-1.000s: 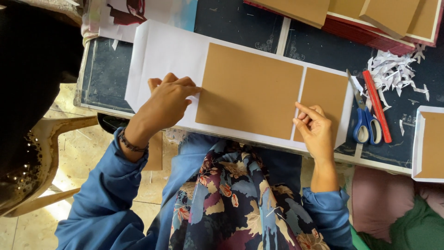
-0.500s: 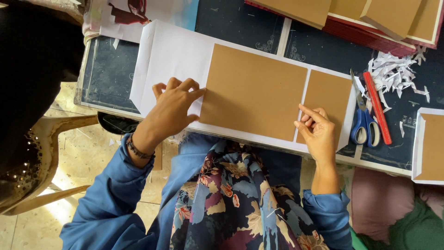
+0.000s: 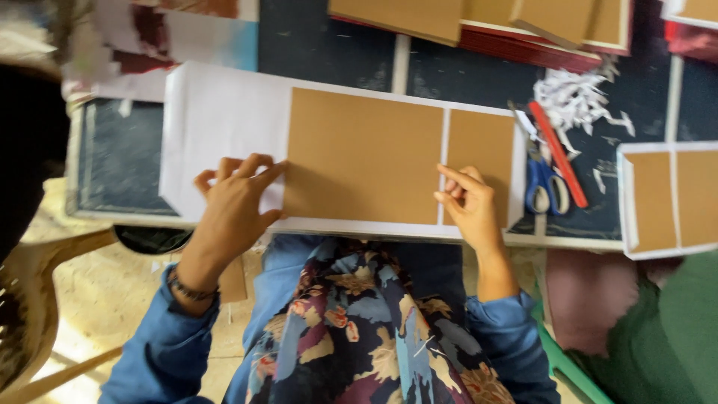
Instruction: The person assembles cardboard and paper components by hand and using scissors, placing cardboard inserts onto paper sheets, trimming edges with scissors, and stacking the completed items.
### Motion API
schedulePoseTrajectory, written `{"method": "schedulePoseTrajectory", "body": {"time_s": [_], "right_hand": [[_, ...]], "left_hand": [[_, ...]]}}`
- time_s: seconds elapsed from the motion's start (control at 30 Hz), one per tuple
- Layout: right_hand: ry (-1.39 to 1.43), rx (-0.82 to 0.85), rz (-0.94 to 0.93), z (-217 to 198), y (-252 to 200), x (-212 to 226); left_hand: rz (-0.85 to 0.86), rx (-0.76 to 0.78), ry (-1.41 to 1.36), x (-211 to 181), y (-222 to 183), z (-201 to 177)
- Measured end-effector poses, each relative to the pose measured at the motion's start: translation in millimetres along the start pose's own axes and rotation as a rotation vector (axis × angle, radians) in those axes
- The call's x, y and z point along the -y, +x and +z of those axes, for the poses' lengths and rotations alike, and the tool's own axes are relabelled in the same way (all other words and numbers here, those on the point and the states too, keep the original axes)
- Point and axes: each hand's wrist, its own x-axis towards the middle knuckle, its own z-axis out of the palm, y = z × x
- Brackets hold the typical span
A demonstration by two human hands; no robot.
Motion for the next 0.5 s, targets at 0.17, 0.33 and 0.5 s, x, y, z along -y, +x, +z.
{"method": "schedulePoseTrajectory", "body": {"time_s": [0.17,0.33,0.5], "right_hand": [[-0.003,0.002,0.013,0.3,-1.0,-3.6],[0.121,0.064,0.045,-3.3,-0.1,25.2],[0.130,0.077,0.057,-4.5,-0.8,24.4]], "left_hand": [[-0.027,0.007,0.052,-1.2,0.2,3.2],[0.025,-0.107,0.176,28.4,2.9,37.6],[0.067,-0.102,0.161,33.1,4.6,40.5]]}}
